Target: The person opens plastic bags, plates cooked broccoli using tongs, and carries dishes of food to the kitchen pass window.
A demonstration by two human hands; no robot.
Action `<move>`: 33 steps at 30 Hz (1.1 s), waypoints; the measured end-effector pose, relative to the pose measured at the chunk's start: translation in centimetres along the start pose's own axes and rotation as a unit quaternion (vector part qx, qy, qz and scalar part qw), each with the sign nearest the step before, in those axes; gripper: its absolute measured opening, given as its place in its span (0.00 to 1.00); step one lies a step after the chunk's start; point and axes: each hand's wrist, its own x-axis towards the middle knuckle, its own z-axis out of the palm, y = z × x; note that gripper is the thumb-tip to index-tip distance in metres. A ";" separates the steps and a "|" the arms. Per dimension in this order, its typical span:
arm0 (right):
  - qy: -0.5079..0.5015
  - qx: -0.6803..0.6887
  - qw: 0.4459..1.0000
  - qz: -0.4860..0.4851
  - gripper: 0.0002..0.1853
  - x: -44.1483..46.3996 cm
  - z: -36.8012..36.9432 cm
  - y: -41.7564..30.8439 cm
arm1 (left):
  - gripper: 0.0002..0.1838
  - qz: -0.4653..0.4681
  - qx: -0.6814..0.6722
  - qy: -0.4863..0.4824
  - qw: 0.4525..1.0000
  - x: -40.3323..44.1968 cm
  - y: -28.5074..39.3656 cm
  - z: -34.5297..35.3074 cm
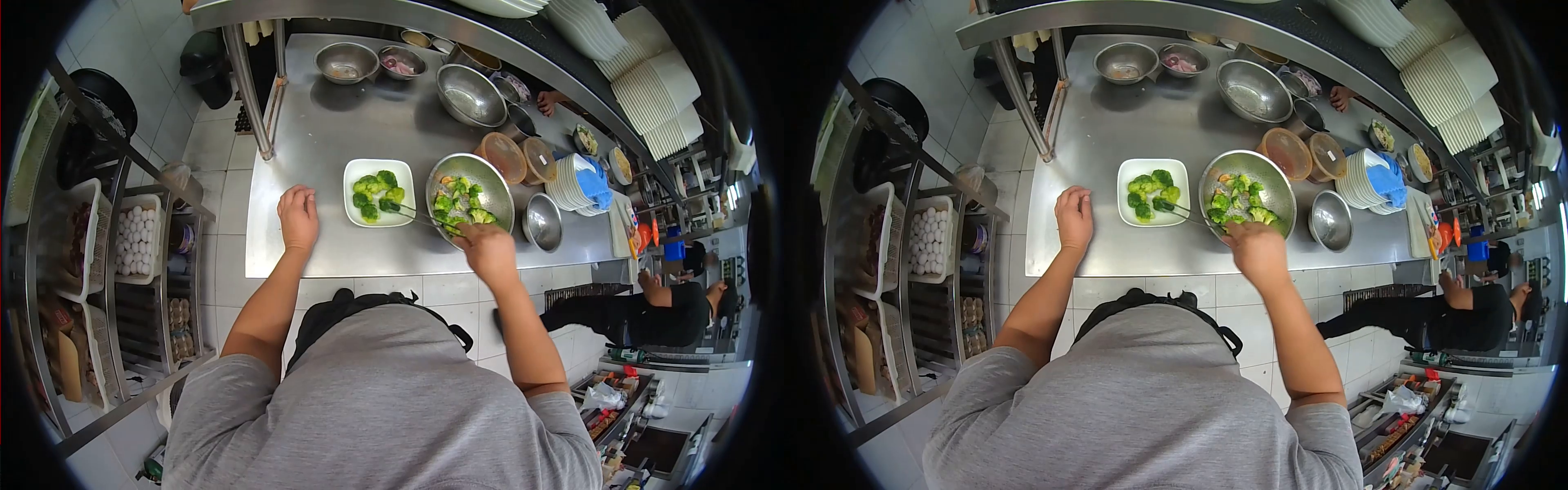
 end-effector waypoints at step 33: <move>0.100 0.179 0.951 0.231 0.14 0.9 -0.6 -2.2 | 0.07 0.010 0.006 -0.002 1.000 0.0 0.1 0.0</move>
